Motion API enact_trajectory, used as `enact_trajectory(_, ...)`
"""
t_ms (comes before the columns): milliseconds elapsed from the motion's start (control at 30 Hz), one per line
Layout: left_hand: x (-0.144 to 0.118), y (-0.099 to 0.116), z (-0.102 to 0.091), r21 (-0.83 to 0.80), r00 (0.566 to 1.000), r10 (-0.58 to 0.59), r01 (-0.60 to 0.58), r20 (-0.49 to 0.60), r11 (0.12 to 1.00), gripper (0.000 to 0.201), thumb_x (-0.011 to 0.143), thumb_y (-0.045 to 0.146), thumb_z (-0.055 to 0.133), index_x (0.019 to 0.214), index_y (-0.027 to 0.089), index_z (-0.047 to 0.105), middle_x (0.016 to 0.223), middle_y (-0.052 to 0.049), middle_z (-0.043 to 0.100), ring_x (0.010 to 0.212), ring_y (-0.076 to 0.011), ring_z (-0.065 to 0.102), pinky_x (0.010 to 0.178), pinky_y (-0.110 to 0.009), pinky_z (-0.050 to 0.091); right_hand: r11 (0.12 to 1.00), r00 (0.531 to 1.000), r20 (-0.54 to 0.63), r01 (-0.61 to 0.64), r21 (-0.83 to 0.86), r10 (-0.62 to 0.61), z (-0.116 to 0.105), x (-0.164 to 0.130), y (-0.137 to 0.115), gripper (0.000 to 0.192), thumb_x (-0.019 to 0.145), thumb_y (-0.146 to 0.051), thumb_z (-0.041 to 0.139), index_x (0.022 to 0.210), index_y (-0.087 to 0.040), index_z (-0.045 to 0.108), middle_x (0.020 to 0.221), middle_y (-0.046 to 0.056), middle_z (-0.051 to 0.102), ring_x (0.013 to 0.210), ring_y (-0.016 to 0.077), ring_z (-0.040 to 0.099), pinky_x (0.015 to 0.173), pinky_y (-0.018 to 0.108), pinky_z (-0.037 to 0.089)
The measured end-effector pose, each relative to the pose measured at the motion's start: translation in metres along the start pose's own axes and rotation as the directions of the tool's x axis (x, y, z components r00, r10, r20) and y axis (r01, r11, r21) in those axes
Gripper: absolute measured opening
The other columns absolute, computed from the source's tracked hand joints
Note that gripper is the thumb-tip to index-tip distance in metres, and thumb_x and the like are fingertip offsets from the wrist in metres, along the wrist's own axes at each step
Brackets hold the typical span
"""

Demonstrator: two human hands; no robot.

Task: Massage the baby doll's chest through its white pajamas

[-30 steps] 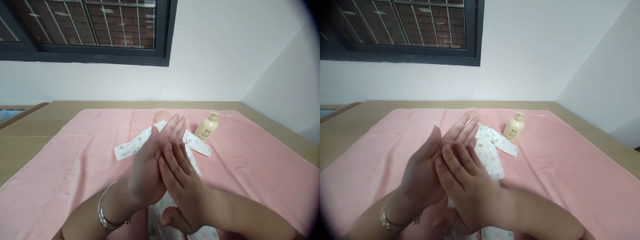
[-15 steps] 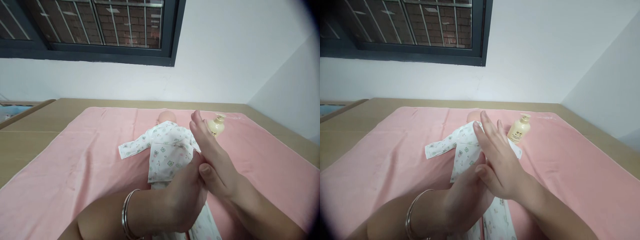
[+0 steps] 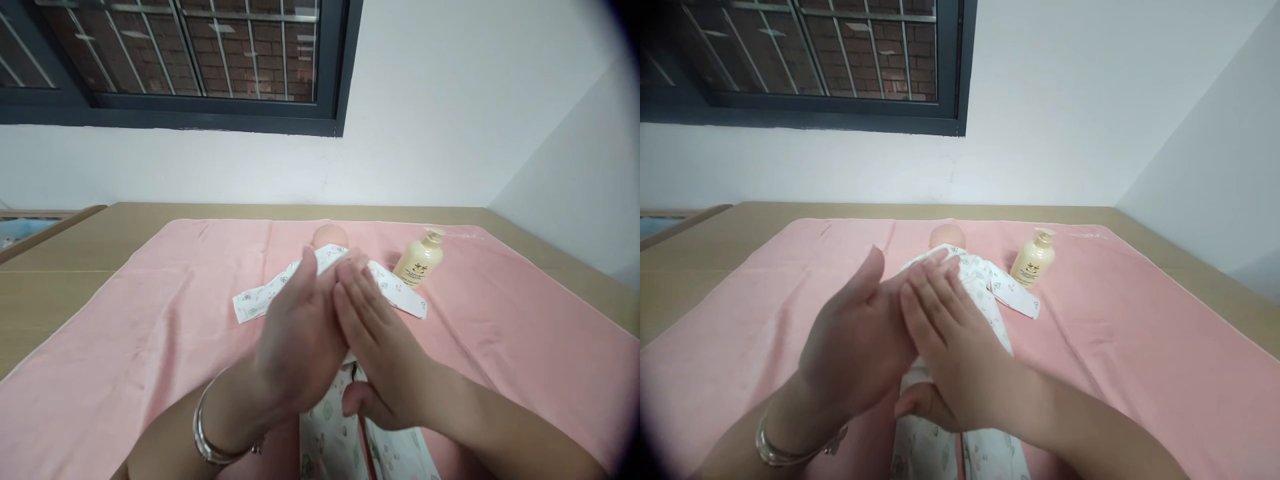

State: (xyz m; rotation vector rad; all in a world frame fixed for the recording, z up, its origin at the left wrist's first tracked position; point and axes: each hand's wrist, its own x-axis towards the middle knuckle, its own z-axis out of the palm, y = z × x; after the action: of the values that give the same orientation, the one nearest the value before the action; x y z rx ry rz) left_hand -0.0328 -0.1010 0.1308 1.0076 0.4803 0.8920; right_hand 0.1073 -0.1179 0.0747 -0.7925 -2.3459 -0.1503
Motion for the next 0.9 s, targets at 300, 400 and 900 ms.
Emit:
enact_trajectory(300, 0.087, -0.073, -0.074, 0.626, 0.732, 0.599, -0.309, -0.324, 0.716, 0.050, 0.098, 0.051, 0.026, 0.135, 0.023, 0.044, 0.144, -0.008, 0.046, 0.137, -0.0222, 0.038, 0.114, -0.042, 0.029, 0.920, 0.900, 0.278, -0.377, 0.109, 0.336, 0.020, 0.014, 0.044, 0.035, 0.095, -0.024, 0.039, 0.122, -0.021, 0.060, 0.133, 0.008, 0.058, 0.125, 0.0219, 0.052, 0.112, 0.045, 0.034)
enact_trajectory(400, 0.100, -0.094, -0.097, 0.764, 0.769, 0.569, -0.171, -0.291, 0.622, 0.040, 0.096, 0.043, 0.037, 0.122, 0.018, 0.055, 0.128, -0.013, 0.059, 0.123, -0.0249, 0.052, 0.107, -0.045, 0.038, 0.886, 0.889, 0.166, -0.448, 0.121, 0.426, 0.040, 0.017, 0.076, 0.040, 0.093, -0.019, 0.039, 0.130, -0.021, 0.056, 0.136, 0.009, 0.056, 0.130, 0.0227, 0.047, 0.109, 0.045, 0.039)
enact_trajectory(900, 0.089, -0.118, -0.112, 0.989, 0.729, 0.672, 0.046, -0.129, 0.139, 0.037, 0.089, 0.016, 0.035, 0.120, 0.013, 0.056, 0.124, -0.015, 0.057, 0.121, -0.0259, 0.051, 0.106, -0.048, 0.041, 0.740, 0.778, 0.010, -0.593, -0.318, 0.628, 0.083, -0.001, 0.099, 0.054, 0.097, -0.038, 0.036, 0.134, -0.001, 0.048, 0.135, 0.025, 0.052, 0.131, 0.0338, 0.045, 0.107, 0.050, 0.037)
